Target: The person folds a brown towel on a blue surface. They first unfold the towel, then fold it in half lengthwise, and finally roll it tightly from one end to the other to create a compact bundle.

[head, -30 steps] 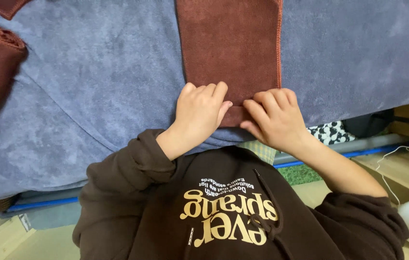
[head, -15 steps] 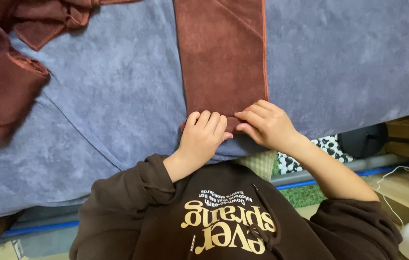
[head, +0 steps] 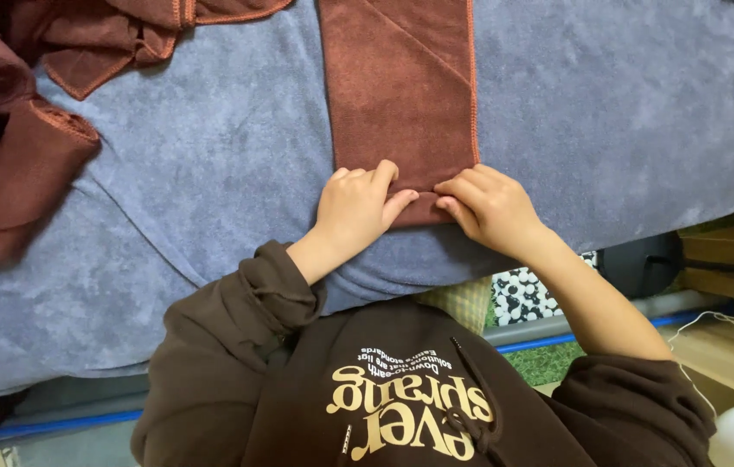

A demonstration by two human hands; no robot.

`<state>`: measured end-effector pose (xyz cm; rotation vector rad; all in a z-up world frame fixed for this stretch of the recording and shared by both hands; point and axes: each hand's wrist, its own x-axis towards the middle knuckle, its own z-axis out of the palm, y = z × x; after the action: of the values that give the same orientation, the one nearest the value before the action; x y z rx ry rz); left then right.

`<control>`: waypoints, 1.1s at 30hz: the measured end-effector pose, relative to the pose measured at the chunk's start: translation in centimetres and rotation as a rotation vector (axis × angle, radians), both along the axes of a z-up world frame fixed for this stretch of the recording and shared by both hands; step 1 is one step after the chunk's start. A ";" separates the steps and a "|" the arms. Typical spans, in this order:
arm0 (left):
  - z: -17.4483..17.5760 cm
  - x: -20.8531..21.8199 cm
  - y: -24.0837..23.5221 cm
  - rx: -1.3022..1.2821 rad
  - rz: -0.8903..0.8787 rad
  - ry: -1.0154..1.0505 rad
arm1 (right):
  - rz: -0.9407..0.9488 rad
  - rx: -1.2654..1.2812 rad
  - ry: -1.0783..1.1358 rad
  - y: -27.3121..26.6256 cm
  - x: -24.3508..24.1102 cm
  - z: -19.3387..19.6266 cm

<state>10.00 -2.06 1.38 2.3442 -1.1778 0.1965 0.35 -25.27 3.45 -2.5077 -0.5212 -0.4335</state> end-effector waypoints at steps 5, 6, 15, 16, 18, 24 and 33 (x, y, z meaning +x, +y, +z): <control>-0.1 2.3 1.3 -0.274 -0.204 0.497 | 0.060 -0.296 -0.071 1.0 0.5 1.4; 0.9 3.4 2.8 -0.277 -0.189 0.498 | 0.075 -0.296 -0.070 0.7 0.5 0.9; 5.0 5.1 9.2 -0.217 -0.312 0.975 | 0.123 -0.188 0.012 0.1 0.7 0.0; 4.2 5.4 9.1 -0.237 -0.320 1.003 | 0.125 -0.192 0.023 -0.1 0.7 -0.2; 3.5 5.6 8.9 -0.259 -0.326 1.032 | 0.131 -0.197 0.036 -0.1 0.7 -0.3; 5.0 4.5 8.0 -0.216 -0.543 0.725 | 0.125 -0.199 0.063 0.1 0.9 -0.1; -2.4 2.5 7.8 -0.123 -0.485 0.251 | 0.162 -0.179 0.054 -0.2 1.2 -0.7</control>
<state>12.46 5.78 -1.04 1.8471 -1.5089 -0.1843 1.55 -25.50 2.75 -2.6123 -0.7653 -0.2669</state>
